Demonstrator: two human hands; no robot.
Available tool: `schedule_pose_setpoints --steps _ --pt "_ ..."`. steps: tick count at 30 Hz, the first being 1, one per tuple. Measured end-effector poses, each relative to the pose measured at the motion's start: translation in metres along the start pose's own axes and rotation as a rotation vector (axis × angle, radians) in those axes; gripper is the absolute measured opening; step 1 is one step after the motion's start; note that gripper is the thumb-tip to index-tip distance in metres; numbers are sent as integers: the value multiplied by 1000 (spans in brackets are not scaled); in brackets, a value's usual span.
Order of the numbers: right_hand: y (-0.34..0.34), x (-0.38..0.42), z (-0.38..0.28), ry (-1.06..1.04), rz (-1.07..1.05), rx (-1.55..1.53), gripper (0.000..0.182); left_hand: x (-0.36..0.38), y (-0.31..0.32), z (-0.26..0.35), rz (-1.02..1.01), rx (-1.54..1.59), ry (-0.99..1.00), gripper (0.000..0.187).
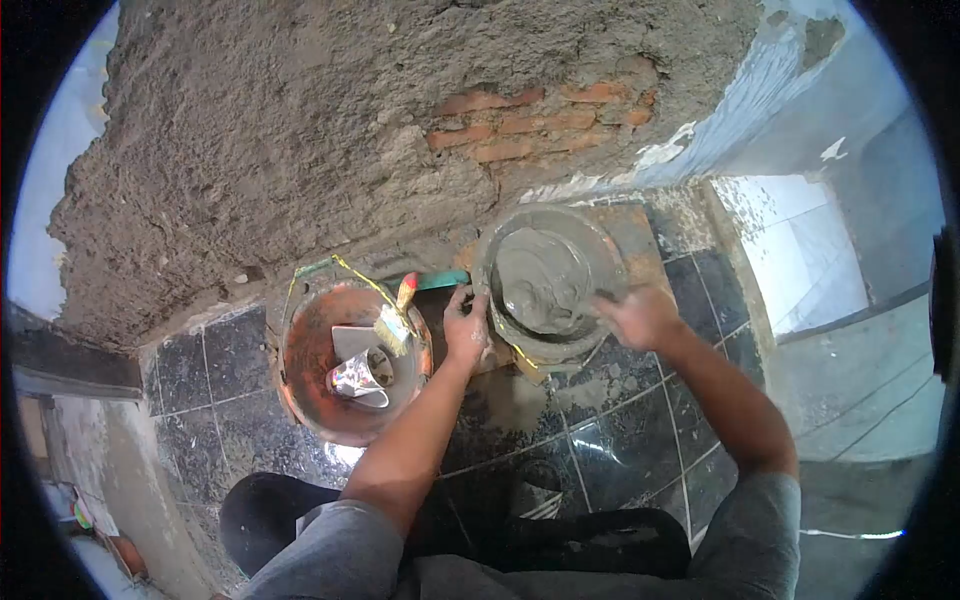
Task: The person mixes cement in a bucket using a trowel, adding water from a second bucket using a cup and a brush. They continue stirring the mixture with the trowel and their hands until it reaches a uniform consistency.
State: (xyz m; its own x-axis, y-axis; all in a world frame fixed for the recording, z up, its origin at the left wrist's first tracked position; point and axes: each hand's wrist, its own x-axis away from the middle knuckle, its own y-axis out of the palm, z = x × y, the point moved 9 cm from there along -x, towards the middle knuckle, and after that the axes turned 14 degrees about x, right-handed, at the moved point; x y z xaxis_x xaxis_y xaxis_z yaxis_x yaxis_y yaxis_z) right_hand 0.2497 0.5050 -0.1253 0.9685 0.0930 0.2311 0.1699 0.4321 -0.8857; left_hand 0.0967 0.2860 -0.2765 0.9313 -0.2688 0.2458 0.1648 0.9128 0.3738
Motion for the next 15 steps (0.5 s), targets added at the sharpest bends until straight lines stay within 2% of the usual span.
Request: schedule_pose_setpoints --steps 1,3,4,7,8,11,12,15 --pt "2 7 -3 54 42 -62 50 2 1 2 14 -8 -36 28" --pt "7 23 -14 154 121 -188 52 -3 1 4 -25 -44 39 30" --pt "6 30 -14 274 -37 -276 45 -2 0 6 -42 -63 73 32" --pt "1 45 -16 376 123 -419 41 1 3 12 -41 -50 56 36" --pt "1 49 -18 416 170 -459 41 5 1 10 5 -58 -13 37" --pt "7 60 -16 550 299 -598 43 0 -2 6 6 -110 16 36" --pt "14 64 -17 593 333 -659 44 5 4 20 4 -198 33 31" --pt "34 69 -15 713 412 -827 44 5 6 14 3 -89 -11 33"
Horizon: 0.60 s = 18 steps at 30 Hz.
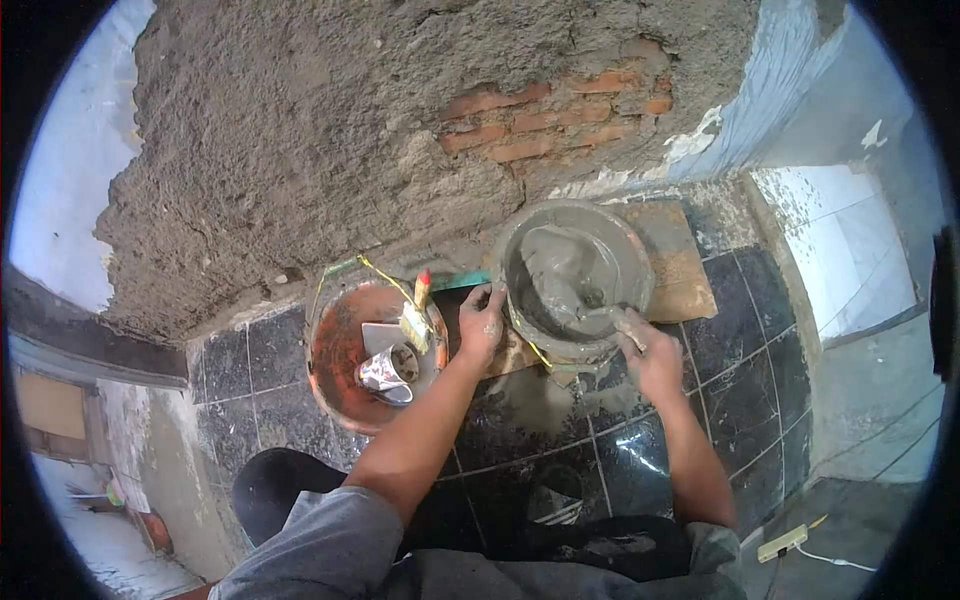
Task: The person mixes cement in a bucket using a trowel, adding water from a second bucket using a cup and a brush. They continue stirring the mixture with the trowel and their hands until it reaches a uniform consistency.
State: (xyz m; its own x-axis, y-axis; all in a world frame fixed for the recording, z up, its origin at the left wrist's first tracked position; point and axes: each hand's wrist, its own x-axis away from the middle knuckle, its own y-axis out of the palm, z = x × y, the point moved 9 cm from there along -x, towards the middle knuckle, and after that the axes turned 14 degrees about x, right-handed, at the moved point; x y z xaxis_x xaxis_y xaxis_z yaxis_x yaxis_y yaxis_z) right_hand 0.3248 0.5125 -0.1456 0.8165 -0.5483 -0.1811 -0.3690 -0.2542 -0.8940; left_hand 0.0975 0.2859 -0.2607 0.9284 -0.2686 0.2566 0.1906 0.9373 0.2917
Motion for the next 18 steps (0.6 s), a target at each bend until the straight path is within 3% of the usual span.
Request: schedule_pose_setpoints --steps 4,7,10,11,14,15,18 --pt "9 -7 13 12 32 -138 43 -1 -1 5 -5 -78 43 33" --pt "16 -5 23 597 -412 -596 44 -3 -4 3 -18 -69 56 32" --pt "19 10 24 826 -505 -1053 44 -5 -3 3 -60 -54 39 31" --pt "11 10 14 795 -476 -1212 42 -5 -4 5 -51 -50 52 30" --pt "-20 -11 11 657 -354 -1262 43 -4 -7 -2 -10 -6 68 29" --pt "-29 -31 20 441 -376 -1026 49 -7 -8 -9 -1 26 65 28" --pt "-65 -96 -24 100 -80 -379 37 -4 -6 -18 21 129 -11 28"
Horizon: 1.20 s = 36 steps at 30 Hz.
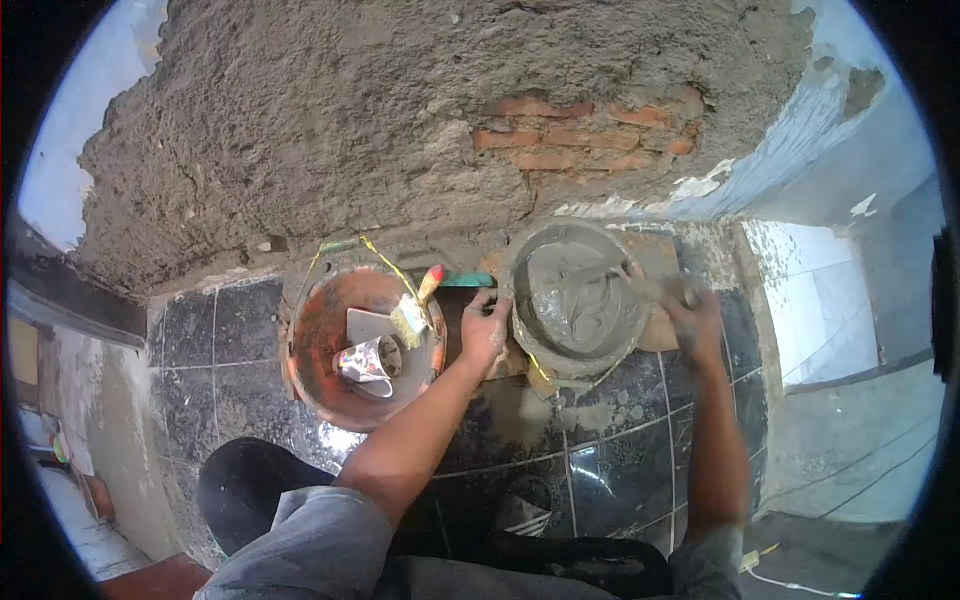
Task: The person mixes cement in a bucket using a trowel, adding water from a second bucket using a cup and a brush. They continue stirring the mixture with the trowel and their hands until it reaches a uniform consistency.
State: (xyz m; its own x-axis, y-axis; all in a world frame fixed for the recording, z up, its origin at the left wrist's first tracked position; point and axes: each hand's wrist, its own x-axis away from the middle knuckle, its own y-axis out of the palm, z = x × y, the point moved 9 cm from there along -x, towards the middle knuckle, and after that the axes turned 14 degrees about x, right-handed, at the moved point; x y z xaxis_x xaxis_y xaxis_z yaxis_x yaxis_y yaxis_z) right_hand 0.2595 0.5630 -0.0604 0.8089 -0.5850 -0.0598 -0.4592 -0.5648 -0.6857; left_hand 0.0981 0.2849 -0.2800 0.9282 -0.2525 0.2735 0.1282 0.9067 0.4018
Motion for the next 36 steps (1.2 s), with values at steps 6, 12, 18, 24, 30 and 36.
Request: schedule_pose_setpoints --steps 6,12,18,24,30,36 --pt "71 -91 -17 -124 166 -125 20 3 4 22 -33 -103 117 32" --pt "159 -68 79 97 336 -790 9 -2 -1 15 -6 -124 117 31" --pt "39 -32 29 149 447 -812 11 -4 -5 -5 40 -72 101 29" --pt "-44 0 -34 154 825 -835 12 -11 -5 7 -38 -128 156 29" --pt "43 2 60 45 805 -204 16 -3 -3 18 6 -132 227 27" --pt "114 -11 26 102 555 -690 24 0 -4 17 78 -218 198 26"
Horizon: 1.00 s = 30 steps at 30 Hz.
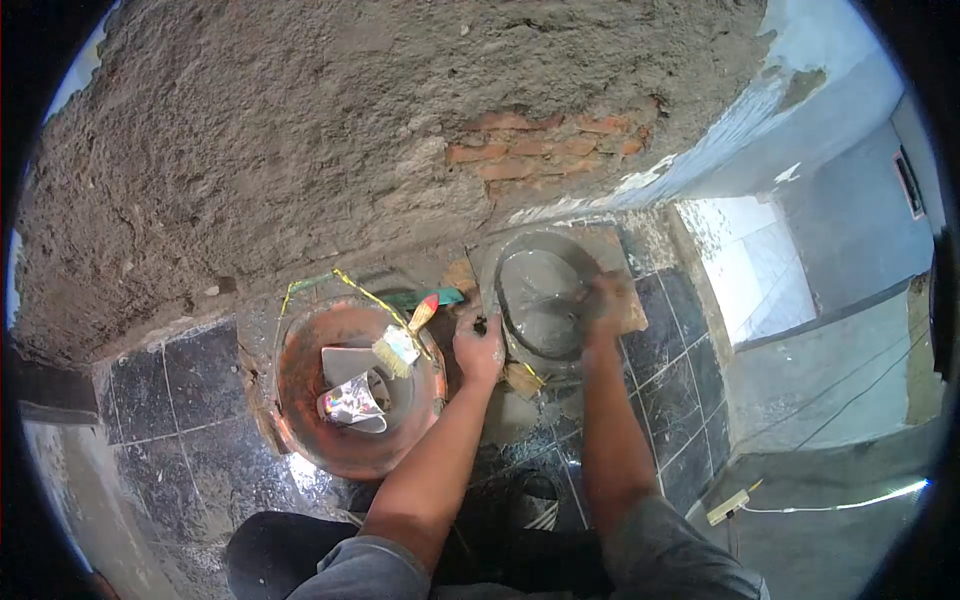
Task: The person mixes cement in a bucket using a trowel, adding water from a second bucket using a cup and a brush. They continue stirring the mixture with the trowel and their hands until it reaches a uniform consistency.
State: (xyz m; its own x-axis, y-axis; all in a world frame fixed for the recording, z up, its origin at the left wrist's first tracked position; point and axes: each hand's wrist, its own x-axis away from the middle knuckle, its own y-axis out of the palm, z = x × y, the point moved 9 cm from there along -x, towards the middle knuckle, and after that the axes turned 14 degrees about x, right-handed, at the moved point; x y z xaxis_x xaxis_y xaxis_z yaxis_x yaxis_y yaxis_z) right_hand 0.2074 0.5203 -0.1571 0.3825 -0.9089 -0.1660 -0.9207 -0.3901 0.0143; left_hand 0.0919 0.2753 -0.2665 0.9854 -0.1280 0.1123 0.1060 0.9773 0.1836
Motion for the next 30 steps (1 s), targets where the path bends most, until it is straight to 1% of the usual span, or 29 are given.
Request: schedule_pose_setpoints --steps 2,3,4,6,7,8,9,10,11,12,13,15,16,18,20,21,22,24,25,27,28,29,30 --pt "-4 -12 -79 -88 99 93 15 -3 3 -12 12 26 -4 26" --pt "-7 -20 -107 -103 100 8 13 0 3 -18 14 33 -12 25" --pt "-9 -24 -128 -120 103 -80 14 2 3 -17 11 53 -26 30" --pt "-10 -14 -156 -185 162 -128 15 2 3 -9 3 93 -44 39" --pt "-10 -13 -164 -223 185 -158 15 -2 5 -21 -6 82 -52 40" --pt "-18 -19 -145 -246 188 -48 13 -6 6 -23 -3 55 -36 39" --pt "-32 -22 -101 -260 199 67 12 -5 3 -22 -5 21 -28 39" --pt "-57 -28 -14 -239 324 73 10 -3 1 -20 -8 -12 -22 38" --pt "-78 -23 48 -217 449 83 12 0 -1 -17 -14 6 -13 38" --pt "-66 3 46 -185 416 34 13 -1 0 -12 -19 29 -1 37" --pt "-52 24 33 -155 383 -14 14 -1 2 -8 -23 53 12 36" --pt "-37 24 -1 -138 222 93 14 1 3 -11 5 69 -21 35" --pt "-33 23 -8 -128 145 148 14 2 4 -15 15 74 -39 35" --pt "-67 -14 -31 -274 212 426 8 1 7 -19 31 82 -27 28" --pt "-61 -22 -77 -259 198 305 6 1 8 -19 45 85 14 25" --pt "-43 -10 -128 -172 154 44 11 1 7 -14 47 87 52 24" --pt "-41 -11 -150 -183 159 26 10 3 6 -10 46 87 88 24" --pt "-41 -16 -175 -213 164 -21 11 4 4 -6 36 42 69 23" --pt "-41 -20 -163 -210 159 54 11 3 5 -6 30 21 65 22" --pt "-48 -26 -105 -202 153 204 11 0 7 -10 26 70 92 22" --pt "-47 -27 -60 -227 169 266 16 1 8 -15 22 96 104 21" --pt "-38 -17 -8 -240 160 266 22 1 9 -22 23 101 82 21" --pt "-28 -6 23 -216 100 235 27 1 9 -30 26 106 61 21"
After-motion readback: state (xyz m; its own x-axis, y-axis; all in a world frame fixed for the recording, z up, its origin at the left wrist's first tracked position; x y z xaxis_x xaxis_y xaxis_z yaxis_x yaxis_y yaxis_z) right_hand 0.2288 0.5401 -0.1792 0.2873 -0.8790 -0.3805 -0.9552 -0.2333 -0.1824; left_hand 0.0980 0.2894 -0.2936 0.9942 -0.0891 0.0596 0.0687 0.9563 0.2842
